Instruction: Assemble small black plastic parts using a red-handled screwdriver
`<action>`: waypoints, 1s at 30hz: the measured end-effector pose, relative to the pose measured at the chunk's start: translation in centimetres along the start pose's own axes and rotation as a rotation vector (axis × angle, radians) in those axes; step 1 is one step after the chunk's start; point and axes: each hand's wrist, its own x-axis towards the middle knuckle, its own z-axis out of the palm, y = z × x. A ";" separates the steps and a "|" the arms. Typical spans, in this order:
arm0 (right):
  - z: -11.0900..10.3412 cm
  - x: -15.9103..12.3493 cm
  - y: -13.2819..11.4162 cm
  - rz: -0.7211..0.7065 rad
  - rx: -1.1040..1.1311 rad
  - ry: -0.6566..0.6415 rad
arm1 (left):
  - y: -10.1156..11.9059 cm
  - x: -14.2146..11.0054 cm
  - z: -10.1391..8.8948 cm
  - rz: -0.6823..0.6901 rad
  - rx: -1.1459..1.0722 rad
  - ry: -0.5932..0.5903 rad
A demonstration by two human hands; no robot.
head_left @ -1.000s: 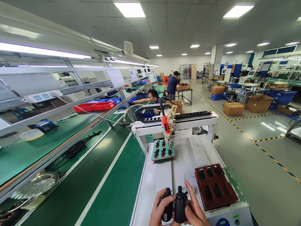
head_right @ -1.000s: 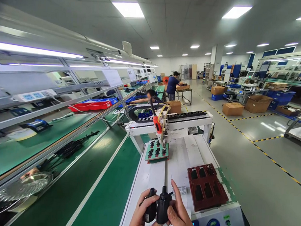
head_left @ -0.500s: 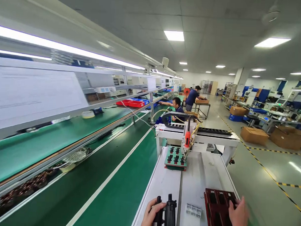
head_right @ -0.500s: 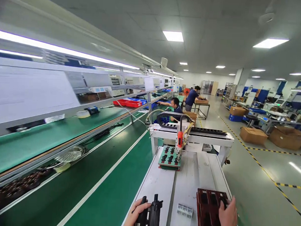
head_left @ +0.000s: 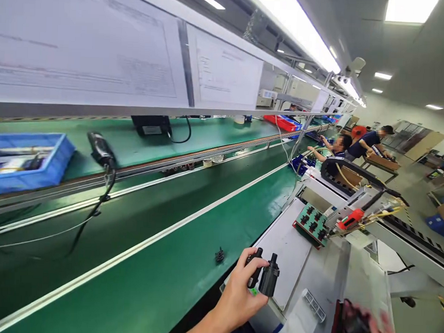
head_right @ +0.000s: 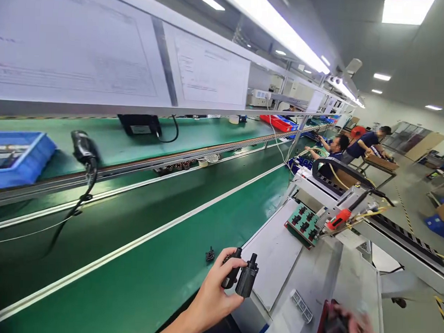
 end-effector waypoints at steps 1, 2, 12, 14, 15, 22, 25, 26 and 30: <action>2.7 -0.8 -2.3 0.014 0.070 -0.081 | -0.3 -0.2 -0.5 -0.011 0.007 0.013; 5.5 -1.8 -4.8 0.033 0.142 -0.148 | -0.6 -0.4 -1.0 -0.021 0.017 0.026; 19.9 -8.9 -24.6 0.296 0.686 -1.015 | -4.1 -3.6 -9.6 -0.125 -0.039 0.185; 21.1 -8.9 -25.8 0.311 0.703 -1.120 | -5.1 -4.0 -11.4 -0.166 -0.063 0.213; 21.9 -9.0 -26.3 0.317 0.699 -1.171 | -5.6 -4.2 -12.3 -0.180 -0.072 0.230; 28.2 -11.9 -29.7 0.292 0.724 -1.349 | -8.6 -5.7 -18.3 -0.215 -0.054 0.356; 30.1 -13.5 -30.6 0.259 0.686 -1.341 | -10.0 -6.5 -20.6 -0.214 -0.034 0.363; 30.6 -14.1 -30.8 0.237 0.647 -1.323 | -10.6 -6.8 -21.2 -0.218 -0.026 0.354; 32.0 -16.1 -32.0 0.183 0.477 -1.277 | -12.6 -8.2 -23.0 -0.259 -0.024 0.314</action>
